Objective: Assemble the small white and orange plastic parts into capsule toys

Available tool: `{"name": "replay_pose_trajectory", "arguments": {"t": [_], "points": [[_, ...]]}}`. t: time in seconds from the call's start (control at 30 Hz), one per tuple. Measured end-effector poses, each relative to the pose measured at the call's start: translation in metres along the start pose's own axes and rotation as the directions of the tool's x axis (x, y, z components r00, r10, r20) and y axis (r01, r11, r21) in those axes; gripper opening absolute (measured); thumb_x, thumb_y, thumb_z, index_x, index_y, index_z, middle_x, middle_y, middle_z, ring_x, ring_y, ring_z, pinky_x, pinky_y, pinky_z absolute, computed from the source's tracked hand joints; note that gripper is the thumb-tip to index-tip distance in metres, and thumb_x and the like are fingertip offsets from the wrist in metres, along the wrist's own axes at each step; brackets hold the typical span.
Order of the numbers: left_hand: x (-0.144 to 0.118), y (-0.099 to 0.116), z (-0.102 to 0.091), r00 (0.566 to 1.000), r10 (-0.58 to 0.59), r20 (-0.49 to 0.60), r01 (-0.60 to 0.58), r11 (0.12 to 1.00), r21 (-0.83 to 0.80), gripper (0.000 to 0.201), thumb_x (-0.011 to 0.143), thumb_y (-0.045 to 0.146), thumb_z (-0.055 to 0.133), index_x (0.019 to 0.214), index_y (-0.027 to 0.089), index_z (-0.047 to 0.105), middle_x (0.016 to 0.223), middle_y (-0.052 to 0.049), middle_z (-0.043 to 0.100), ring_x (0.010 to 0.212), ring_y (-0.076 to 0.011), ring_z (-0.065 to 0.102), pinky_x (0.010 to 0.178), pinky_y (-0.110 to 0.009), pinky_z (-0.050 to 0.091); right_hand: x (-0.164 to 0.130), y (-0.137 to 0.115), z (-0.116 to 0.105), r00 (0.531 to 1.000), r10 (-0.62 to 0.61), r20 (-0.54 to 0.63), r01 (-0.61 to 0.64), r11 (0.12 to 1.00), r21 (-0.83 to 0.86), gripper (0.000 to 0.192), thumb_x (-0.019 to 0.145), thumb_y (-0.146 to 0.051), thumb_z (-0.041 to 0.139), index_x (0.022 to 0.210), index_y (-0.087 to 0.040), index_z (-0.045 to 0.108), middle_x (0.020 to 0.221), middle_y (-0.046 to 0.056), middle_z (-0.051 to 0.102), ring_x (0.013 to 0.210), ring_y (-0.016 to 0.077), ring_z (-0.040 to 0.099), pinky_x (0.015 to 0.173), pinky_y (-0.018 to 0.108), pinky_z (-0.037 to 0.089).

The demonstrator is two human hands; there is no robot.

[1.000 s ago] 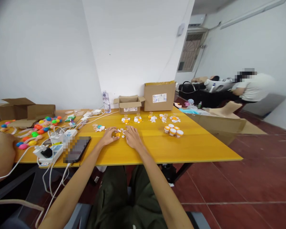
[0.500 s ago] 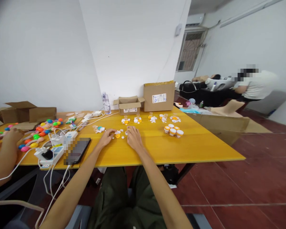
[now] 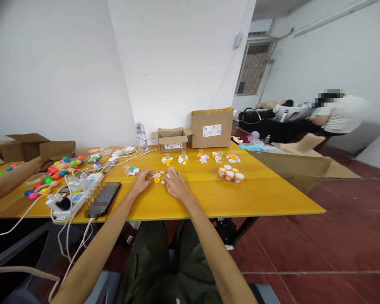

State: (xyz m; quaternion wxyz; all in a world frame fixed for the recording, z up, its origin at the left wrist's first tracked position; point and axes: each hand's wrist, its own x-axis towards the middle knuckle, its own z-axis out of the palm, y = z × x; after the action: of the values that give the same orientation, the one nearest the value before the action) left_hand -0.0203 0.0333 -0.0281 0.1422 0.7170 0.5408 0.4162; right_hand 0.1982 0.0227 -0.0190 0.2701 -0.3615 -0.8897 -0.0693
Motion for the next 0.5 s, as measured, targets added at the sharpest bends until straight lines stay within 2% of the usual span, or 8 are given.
{"name": "replay_pose_trajectory", "arguments": {"t": [0.17,0.3,0.5], "points": [[-0.001,0.002,0.000,1.000,-0.006,-0.024,0.007,0.999,0.033,0.032,0.079,0.005,0.058,0.105,0.022,0.069,0.094,-0.005,0.073,0.100,-0.0225,0.068,0.096,-0.039,0.055,0.000,0.000,0.001,1.000,-0.012,0.013,0.012,1.000,-0.010,0.031,0.089,-0.007,0.051,0.105,-0.024,0.071,0.133,0.011,0.060,0.125,0.0267,0.049,0.097,0.040,0.042],[-0.001,0.007,0.000,1.000,-0.015,-0.016,0.015,0.999,0.043,0.031,0.082,0.005,0.054,0.104,0.022,0.068,0.101,-0.006,0.073,0.102,-0.0224,0.066,0.096,-0.039,0.053,-0.001,0.000,0.002,1.000,-0.024,0.005,0.024,1.000,-0.016,0.037,0.090,-0.008,0.050,0.117,-0.026,0.068,0.135,0.011,0.059,0.125,0.0269,0.049,0.099,0.042,0.040],[-0.003,0.015,-0.002,0.995,0.084,0.050,-0.089,0.990,0.108,0.024,0.080,0.012,0.063,0.101,0.023,0.068,0.108,-0.005,0.069,0.110,-0.0240,0.061,0.103,-0.041,0.048,-0.001,0.001,0.003,0.999,-0.032,0.031,0.032,0.999,0.000,0.036,0.092,-0.014,0.049,0.120,-0.028,0.067,0.136,0.010,0.059,0.127,0.0275,0.048,0.100,0.043,0.040]]}}
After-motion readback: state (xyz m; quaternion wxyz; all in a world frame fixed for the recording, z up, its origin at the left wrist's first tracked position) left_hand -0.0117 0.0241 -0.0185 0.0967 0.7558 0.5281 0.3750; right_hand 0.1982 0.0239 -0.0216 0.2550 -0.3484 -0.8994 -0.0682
